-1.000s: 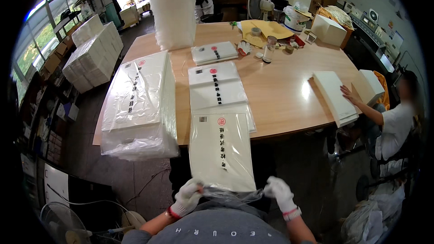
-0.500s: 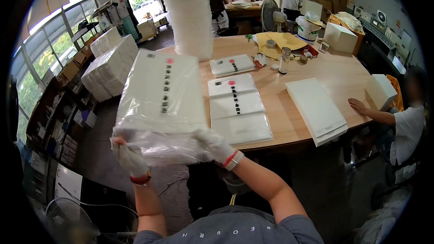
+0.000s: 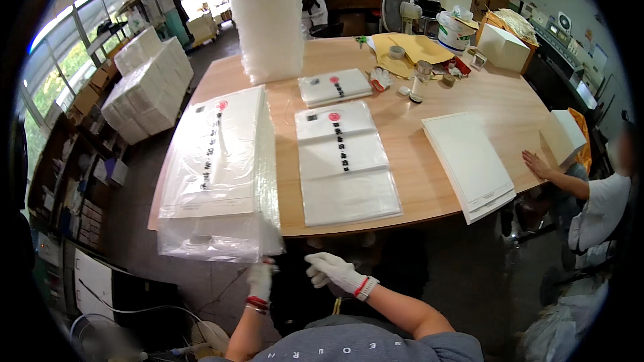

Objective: The person repeatedly picks up white paper sheets, places them into clear plastic sleeves, and stacks the sealed packages on the table. The person wears white gloves and works at a table with stacks of paper and plastic sleeves. Other people are visible in the background working at separate tables.

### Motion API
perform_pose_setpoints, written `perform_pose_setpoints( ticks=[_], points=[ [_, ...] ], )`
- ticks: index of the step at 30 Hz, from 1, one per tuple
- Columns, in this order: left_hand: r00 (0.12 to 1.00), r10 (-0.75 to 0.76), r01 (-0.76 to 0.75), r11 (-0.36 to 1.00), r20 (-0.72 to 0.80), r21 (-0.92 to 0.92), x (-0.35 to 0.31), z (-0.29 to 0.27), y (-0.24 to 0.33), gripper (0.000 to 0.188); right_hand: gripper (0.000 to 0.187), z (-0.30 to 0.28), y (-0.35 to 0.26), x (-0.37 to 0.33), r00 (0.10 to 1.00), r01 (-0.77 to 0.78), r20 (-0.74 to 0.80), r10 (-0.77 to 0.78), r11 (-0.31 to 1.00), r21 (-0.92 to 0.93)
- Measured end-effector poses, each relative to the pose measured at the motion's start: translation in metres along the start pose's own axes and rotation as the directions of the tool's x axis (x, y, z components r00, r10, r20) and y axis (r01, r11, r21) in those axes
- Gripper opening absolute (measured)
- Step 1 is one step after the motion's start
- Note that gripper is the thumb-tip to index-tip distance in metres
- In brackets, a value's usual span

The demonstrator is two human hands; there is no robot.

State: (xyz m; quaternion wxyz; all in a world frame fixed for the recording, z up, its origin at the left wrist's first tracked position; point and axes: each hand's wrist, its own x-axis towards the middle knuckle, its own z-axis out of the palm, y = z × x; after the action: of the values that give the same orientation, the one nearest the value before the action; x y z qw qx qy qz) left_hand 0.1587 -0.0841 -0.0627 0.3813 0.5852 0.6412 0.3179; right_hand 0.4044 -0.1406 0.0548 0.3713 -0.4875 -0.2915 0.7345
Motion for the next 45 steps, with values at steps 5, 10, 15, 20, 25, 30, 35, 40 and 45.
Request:
perform_pose_setpoints(
  ticks=[5, 10, 15, 20, 25, 30, 35, 40, 45],
  points=[
    [0.763, 0.584, -0.6, 0.8, 0.275, -0.034, 0.02, 0.1, 0.138, 0.008, 0.034, -0.077, 0.041, -0.036, 0.945, 0.026, -0.324, 0.051, 0.973, 0.227],
    [0.76, 0.622, -0.65, 0.721, 0.187, 0.242, 0.079, 0.18, 0.202, 0.02, 0.035, -0.101, 0.054, -0.061, 0.905, 0.081, -0.422, 0.057, 0.95, 0.301],
    [0.82, 0.356, -0.504, 0.82, 0.448, 0.271, 0.129, 0.188, 0.209, 0.02, 0.036, -0.113, 0.045, -0.052, 0.944, 0.095, -0.331, 0.001, 0.957, 0.274],
    [0.768, 0.416, -0.577, 0.779, 0.486, 0.245, 0.129, 0.169, 0.236, 0.024, 0.031, -0.142, -0.013, 0.026, 0.922, 0.269, -0.355, -0.156, 0.917, 0.294],
    [0.673, 0.623, -0.738, 0.601, 0.398, 0.308, 0.135, 0.171, 0.205, 0.022, 0.025, -0.135, -0.078, 0.094, 0.798, 0.469, -0.456, -0.393, 0.881, 0.063],
    [0.958, 0.094, 0.122, 0.721, 0.27, -0.682, 0.18, 0.164, 0.211, 0.017, 0.033, -0.17, -0.07, 0.056, 0.398, -0.078, -0.398, -0.827, 0.401, -0.913],
    [0.896, 0.125, 0.095, 0.883, 0.425, -0.46, 0.168, 0.169, 0.257, 0.019, 0.033, -0.127, -0.106, 0.05, 0.089, 0.399, -0.073, -0.993, 0.103, -0.911],
    [0.8, 0.31, -0.015, 0.867, 0.514, -0.499, 0.138, 0.133, 0.337, 0.035, 0.019, -0.149, -0.082, 0.15, 0.515, -0.003, -0.015, -0.857, 0.015, -1.0],
    [0.775, 0.449, -0.386, 0.894, 0.445, -0.229, 0.121, 0.117, 0.331, 0.047, 0.02, -0.125, -0.051, 0.115, 0.387, -0.039, 0.231, -0.892, -0.266, -0.963]
  ],
)
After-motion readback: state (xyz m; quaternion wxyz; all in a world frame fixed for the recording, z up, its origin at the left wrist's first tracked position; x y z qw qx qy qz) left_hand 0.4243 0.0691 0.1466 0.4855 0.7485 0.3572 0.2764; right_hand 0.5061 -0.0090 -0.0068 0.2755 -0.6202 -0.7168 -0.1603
